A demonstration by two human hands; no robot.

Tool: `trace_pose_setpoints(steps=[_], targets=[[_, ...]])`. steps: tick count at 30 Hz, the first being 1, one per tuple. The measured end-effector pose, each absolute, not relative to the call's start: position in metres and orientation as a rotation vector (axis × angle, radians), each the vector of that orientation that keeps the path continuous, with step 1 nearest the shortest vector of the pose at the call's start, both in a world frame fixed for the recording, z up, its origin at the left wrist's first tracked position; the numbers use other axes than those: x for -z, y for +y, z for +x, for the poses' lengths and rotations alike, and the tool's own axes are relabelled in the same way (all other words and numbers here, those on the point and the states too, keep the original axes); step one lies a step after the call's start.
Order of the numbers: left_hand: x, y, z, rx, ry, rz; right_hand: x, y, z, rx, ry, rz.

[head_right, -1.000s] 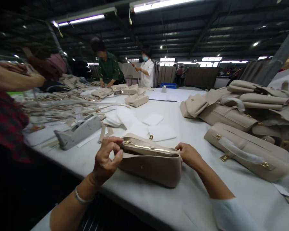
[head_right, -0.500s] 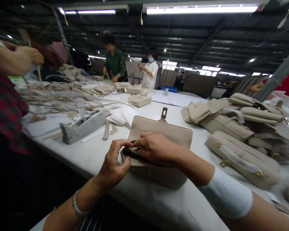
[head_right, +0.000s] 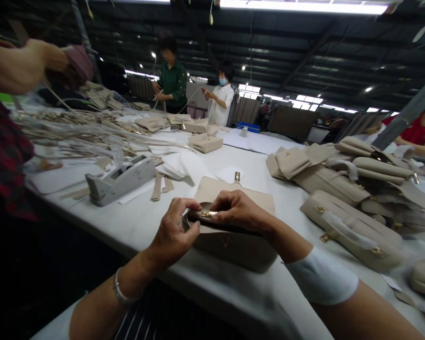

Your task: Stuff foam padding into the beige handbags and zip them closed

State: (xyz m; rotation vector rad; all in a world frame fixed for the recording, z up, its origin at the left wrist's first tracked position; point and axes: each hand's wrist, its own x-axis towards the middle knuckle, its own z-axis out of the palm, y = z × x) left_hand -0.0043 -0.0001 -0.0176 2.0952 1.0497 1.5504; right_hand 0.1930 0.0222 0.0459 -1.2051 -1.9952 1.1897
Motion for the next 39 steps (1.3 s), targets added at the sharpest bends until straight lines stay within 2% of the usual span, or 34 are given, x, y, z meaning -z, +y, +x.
trace_pose_setpoints(steps=[10, 15, 20, 31, 39], targets=[[-0.004, 0.008, -0.004, -1.208, 1.231, 2.400, -0.061, 0.038, 0.193, -1.178, -2.135, -1.441], [-0.007, 0.013, -0.001, -1.186, 1.239, 2.448, -0.080, 0.040, 0.180, -1.392, -1.887, -1.607], [-0.008, 0.018, 0.000, -1.136, 1.307, 2.564, -0.083, 0.032, 0.179, -1.471, -1.710, -1.739], [-0.011, 0.021, 0.002, -1.016, 1.391, 2.681, -0.091, -0.016, 0.285, -1.302, -1.610, -1.946], [-0.016, 0.026, 0.005, -0.981, 1.384, 2.745, -0.071, -0.044, 0.312, -1.337, -1.481, -1.610]])
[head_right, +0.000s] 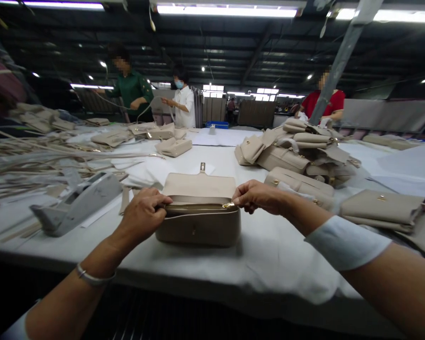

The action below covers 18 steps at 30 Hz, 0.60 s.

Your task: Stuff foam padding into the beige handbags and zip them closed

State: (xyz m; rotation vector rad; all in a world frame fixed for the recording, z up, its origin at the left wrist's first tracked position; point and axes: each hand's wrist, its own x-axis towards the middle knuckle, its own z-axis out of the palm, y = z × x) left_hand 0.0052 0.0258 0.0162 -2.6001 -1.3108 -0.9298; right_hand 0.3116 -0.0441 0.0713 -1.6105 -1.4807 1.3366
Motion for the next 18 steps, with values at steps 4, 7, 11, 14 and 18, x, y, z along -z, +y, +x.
trace_pose_setpoints(steps=[4, 7, 11, 14, 18], targets=[[-0.026, 0.014, 0.020, 0.919, -1.127, -2.619, -0.057, -0.049, 0.314, -1.402, -1.374, -1.444], [-0.036, 0.007, 0.043, 0.846, -0.973, -2.841, -0.050, -0.053, 0.316, -1.409, -1.358, -1.355], [-0.042, 0.006, 0.077, 0.658, -0.897, -3.051, -0.041, -0.058, 0.322, -1.425, -1.343, -1.275], [-0.042, 0.009, 0.094, 0.647, -0.930, -3.050, -0.032, -0.060, 0.329, -1.447, -1.338, -1.226], [-0.040, 0.012, 0.107, 0.633, -0.930, -3.063, -0.022, -0.057, 0.332, -1.406, -1.347, -1.152]])
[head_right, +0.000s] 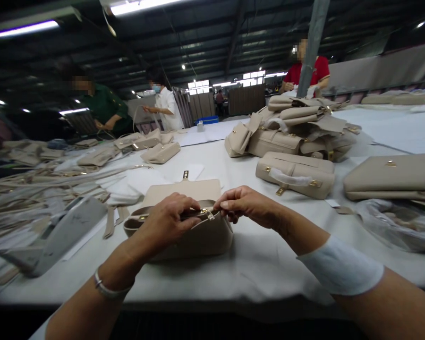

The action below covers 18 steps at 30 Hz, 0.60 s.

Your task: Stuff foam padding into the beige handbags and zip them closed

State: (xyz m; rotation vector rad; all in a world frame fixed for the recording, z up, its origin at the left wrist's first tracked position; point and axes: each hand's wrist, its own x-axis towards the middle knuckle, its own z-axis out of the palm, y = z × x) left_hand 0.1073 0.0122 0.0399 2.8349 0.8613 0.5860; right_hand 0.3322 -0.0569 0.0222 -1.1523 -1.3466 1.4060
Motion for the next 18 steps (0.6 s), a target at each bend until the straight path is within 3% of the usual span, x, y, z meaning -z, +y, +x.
trace_pose_setpoints(steps=[7, 14, 18], targets=[[-0.035, 0.012, 0.118, -0.628, 0.920, 2.796, -0.019, -0.054, 0.327, -1.136, -1.472, -1.104], [-0.030, 0.011, 0.121, -0.644, 0.994, 2.775, -0.032, -0.058, 0.318, -0.482, -2.076, -1.132], [-0.028, 0.008, 0.121, -0.670, 1.005, 2.793, -0.036, -0.046, 0.314, -0.445, -2.054, -1.117]])
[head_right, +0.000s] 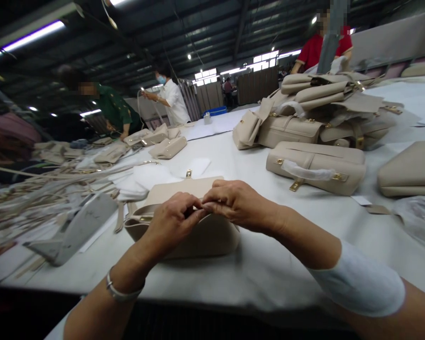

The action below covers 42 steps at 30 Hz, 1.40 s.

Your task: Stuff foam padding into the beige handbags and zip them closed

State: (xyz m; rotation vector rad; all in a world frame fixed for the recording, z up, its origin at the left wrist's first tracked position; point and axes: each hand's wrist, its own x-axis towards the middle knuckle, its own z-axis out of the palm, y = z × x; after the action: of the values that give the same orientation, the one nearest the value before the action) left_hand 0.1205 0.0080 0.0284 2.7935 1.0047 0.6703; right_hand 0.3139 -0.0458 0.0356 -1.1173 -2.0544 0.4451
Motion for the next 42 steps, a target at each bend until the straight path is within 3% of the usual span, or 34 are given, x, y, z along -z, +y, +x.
trace_pose_setpoints(steps=[11, 42], targets=[[-0.022, 0.002, 0.120, -0.797, 1.124, 2.765, -0.029, 0.008, 0.315, -1.288, -1.684, -1.138], [-0.032, 0.010, 0.126, -0.753, 0.950, 1.708, -0.018, -0.009, 0.320, -1.362, -1.554, -0.914]])
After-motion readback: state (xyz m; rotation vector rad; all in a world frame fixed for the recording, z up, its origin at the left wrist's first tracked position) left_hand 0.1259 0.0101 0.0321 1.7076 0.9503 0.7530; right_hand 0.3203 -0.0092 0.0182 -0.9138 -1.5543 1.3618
